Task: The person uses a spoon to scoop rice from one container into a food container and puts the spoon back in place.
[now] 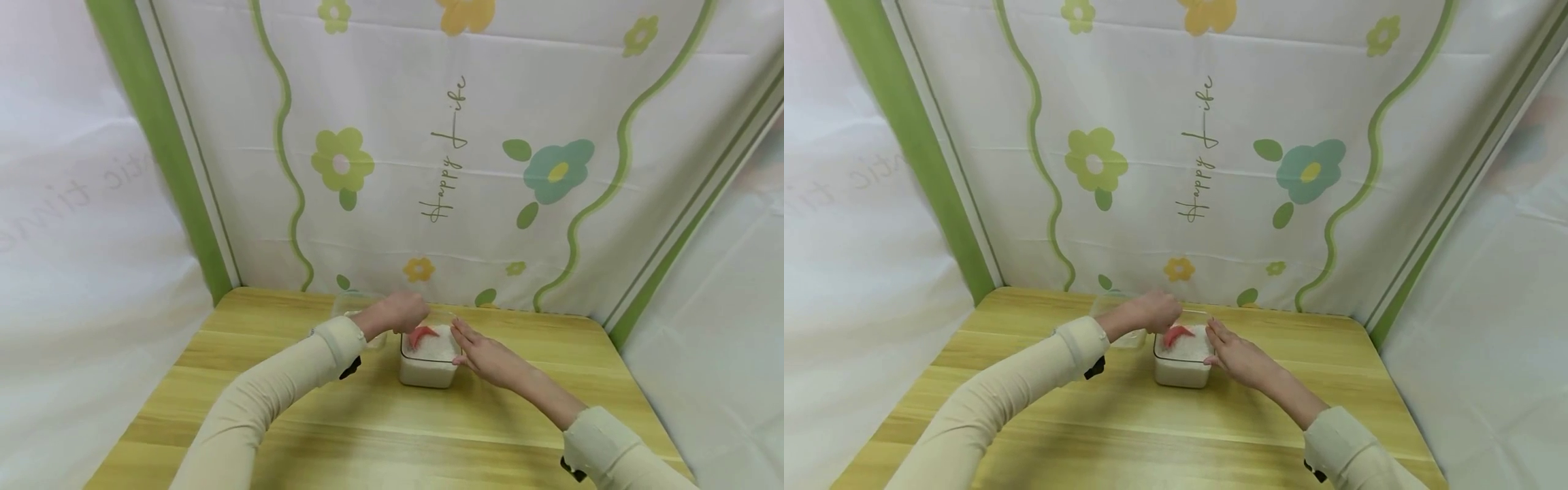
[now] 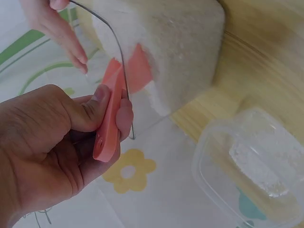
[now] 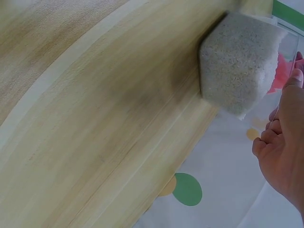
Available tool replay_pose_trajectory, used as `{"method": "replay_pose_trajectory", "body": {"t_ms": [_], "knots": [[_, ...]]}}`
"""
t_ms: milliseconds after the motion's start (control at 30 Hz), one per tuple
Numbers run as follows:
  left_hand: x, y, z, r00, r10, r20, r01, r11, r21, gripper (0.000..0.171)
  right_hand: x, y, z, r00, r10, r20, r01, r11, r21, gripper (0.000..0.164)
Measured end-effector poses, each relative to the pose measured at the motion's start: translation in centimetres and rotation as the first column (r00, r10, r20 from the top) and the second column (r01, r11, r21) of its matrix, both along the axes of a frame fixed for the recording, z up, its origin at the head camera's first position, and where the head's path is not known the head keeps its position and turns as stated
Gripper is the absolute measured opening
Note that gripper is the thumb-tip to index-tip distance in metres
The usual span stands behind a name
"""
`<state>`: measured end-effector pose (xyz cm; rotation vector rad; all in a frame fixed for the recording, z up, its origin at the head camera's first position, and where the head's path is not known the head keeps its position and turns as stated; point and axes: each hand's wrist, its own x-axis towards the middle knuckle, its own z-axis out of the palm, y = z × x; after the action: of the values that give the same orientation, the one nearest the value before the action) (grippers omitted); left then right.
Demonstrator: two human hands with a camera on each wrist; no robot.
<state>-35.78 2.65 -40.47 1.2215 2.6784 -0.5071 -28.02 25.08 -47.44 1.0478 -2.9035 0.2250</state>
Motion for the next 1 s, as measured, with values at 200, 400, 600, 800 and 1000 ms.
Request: {"method": "replay_pose_trajectory", "body": {"t_ms": [200,400,600,800,1000], "knots": [[-0.5,-1.0,0.1,0.975,0.050,0.216,-0.069,0.994,0.085,0.028,0.0,-0.2,0.0,1.000,0.007,-0.003,-0.007,1.000,0.004,0.069],[-1.5,-2.9,0.0,0.926,0.014,0.376,-0.080,0.984,0.158,0.033,0.1,-0.1,-0.1,1.000,0.000,0.009,0.000,1.000,0.004,0.068],[-2.2,-4.9,-0.5,0.864,0.019,0.503,-0.148,0.965,0.218,0.041,0.2,0.1,0.1,1.000,0.012,0.004,-0.012,1.000,-0.002,0.068],[-2.2,-6.4,-1.2,0.807,-0.020,0.590,-0.211,0.924,0.320,0.039,0.2,0.2,0.1,1.000,0.025,-0.018,-0.025,1.000,-0.006,0.069],[-2.0,-7.2,-1.5,0.778,-0.029,0.628,-0.251,0.902,0.352,0.032,0.2,0.1,0.0,1.000,0.019,-0.008,-0.019,1.000,-0.006,0.069]]}}
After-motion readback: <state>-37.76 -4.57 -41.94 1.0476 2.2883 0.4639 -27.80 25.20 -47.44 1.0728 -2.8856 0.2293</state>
